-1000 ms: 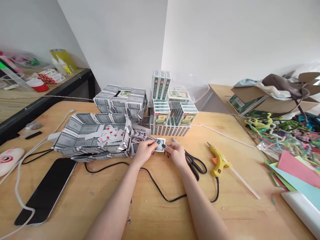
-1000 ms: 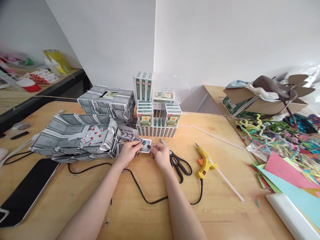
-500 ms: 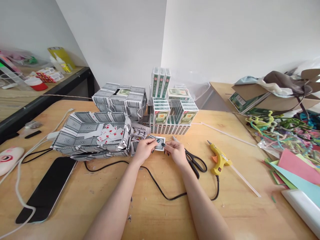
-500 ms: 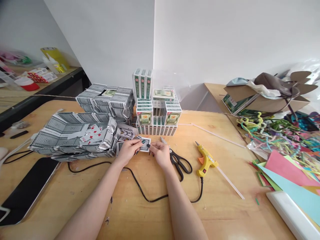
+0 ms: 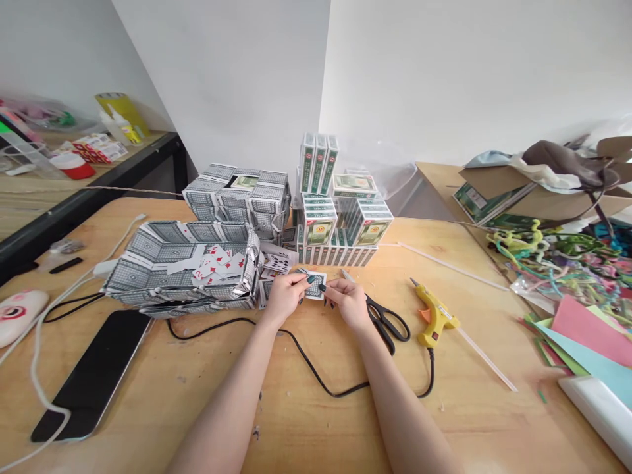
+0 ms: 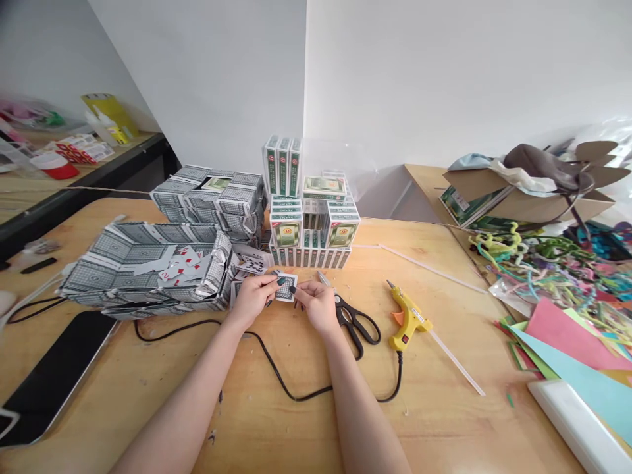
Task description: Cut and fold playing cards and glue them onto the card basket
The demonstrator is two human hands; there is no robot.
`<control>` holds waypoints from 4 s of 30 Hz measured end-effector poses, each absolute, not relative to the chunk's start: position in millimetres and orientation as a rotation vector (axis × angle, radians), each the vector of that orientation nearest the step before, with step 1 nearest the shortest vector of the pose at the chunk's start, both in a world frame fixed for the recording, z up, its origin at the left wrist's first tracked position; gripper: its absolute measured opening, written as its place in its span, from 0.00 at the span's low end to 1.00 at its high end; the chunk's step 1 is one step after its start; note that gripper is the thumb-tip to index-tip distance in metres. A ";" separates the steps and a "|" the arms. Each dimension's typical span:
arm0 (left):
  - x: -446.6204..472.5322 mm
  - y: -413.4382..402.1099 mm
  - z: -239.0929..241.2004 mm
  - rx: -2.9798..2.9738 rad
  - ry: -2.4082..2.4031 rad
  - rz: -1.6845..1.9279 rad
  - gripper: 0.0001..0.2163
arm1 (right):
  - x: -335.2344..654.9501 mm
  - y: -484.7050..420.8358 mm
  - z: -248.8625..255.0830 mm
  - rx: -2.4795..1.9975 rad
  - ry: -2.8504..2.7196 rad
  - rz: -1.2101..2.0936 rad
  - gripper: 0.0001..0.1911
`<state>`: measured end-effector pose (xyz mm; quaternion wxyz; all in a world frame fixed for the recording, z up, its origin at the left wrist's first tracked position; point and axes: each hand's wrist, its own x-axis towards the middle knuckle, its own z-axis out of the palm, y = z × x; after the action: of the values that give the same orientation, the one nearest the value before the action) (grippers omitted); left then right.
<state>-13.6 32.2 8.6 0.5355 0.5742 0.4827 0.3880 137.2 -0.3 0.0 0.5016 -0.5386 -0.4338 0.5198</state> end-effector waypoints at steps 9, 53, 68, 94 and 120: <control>-2.6 26.0 6.8 1.262 1.196 1.151 0.12 | 134.2 -0.7 3.4 -1.243 -1.046 1.280 0.12; 4.9 19.9 9.1 1.595 1.441 1.272 0.12 | 124.4 -4.9 4.8 -1.162 -0.979 1.353 0.11; 7.3 19.9 4.3 1.166 1.151 1.154 0.11 | 133.5 3.2 -2.8 -1.096 -0.780 1.245 0.09; 15.0 13.0 -1.7 2.095 1.702 0.954 0.12 | 133.9 3.4 -4.8 -1.110 -0.681 1.242 0.11; 18.1 12.7 -7.4 2.115 1.601 1.000 0.09 | 133.3 1.9 -5.9 -1.166 -0.705 1.192 0.12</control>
<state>18.1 12.7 -7.4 0.1528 0.7373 0.5581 0.3488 133.3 1.9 -5.9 0.6173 -0.5066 -0.3065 0.5180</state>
